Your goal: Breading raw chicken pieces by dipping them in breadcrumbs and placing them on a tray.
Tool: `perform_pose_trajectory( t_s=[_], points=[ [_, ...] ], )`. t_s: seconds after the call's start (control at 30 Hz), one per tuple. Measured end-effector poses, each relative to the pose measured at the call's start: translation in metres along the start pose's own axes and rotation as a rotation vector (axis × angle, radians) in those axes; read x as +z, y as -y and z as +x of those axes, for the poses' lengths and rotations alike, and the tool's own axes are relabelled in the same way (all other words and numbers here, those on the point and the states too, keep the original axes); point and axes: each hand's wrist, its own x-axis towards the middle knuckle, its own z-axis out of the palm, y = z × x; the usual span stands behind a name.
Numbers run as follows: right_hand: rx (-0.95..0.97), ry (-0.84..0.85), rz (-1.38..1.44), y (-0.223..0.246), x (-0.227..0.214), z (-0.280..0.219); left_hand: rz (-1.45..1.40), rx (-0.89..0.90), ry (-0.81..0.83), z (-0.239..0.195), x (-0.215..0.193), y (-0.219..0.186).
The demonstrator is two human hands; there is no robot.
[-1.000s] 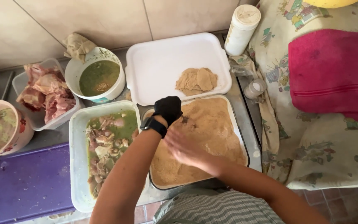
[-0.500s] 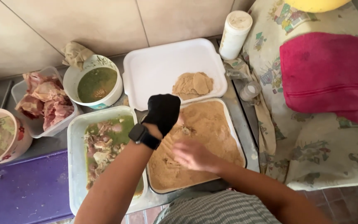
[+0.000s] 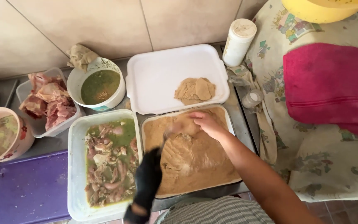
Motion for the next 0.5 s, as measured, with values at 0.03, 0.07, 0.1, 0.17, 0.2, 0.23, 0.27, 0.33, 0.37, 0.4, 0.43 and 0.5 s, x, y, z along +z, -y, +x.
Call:
perform_pose_trajectory(
  t_s=[0.03,0.07,0.1,0.17,0.2,0.23,0.27,0.33,0.37,0.4,0.43,0.5],
  points=[
    [0.071,0.097,0.075,0.042,-0.005,-0.024,-0.267,-0.195,0.028,-0.023,-0.001,-0.002],
    [0.071,0.103,0.071,0.023,0.0,-0.004,-0.269,-0.202,0.026,-0.037,0.014,0.006],
    [-0.004,0.052,-0.117,0.001,0.006,0.014,-0.309,-0.203,-0.032,-0.053,0.029,0.015],
    [-0.088,0.011,-0.309,-0.012,0.024,0.031,-0.35,-0.214,-0.098,-0.078,0.056,0.029],
    [-0.135,0.048,-0.437,-0.004,0.036,0.029,-0.343,-0.252,-0.08,-0.085,0.068,0.034],
    [-0.181,0.082,-0.564,0.003,0.048,0.027,-0.336,-0.287,-0.06,-0.093,0.079,0.039],
    [-0.186,0.089,-0.568,0.022,0.055,0.018,-0.338,-0.295,-0.066,-0.094,0.08,0.035],
    [-0.082,0.204,-0.674,0.059,0.067,0.0,-0.316,-0.289,-0.117,-0.096,0.08,0.024],
    [-0.086,0.208,-0.677,0.062,0.071,0.003,-0.317,-0.294,-0.121,-0.096,0.083,0.026],
    [-0.022,0.266,-0.756,0.065,0.075,0.005,-0.334,-0.251,-0.1,-0.096,0.085,0.028],
    [0.048,0.322,-0.835,0.067,0.079,0.007,-0.352,-0.206,-0.076,-0.095,0.087,0.03],
    [0.084,0.249,-0.827,0.082,0.077,-0.008,-0.364,-0.233,-0.076,-0.099,0.078,0.026]
  ],
)
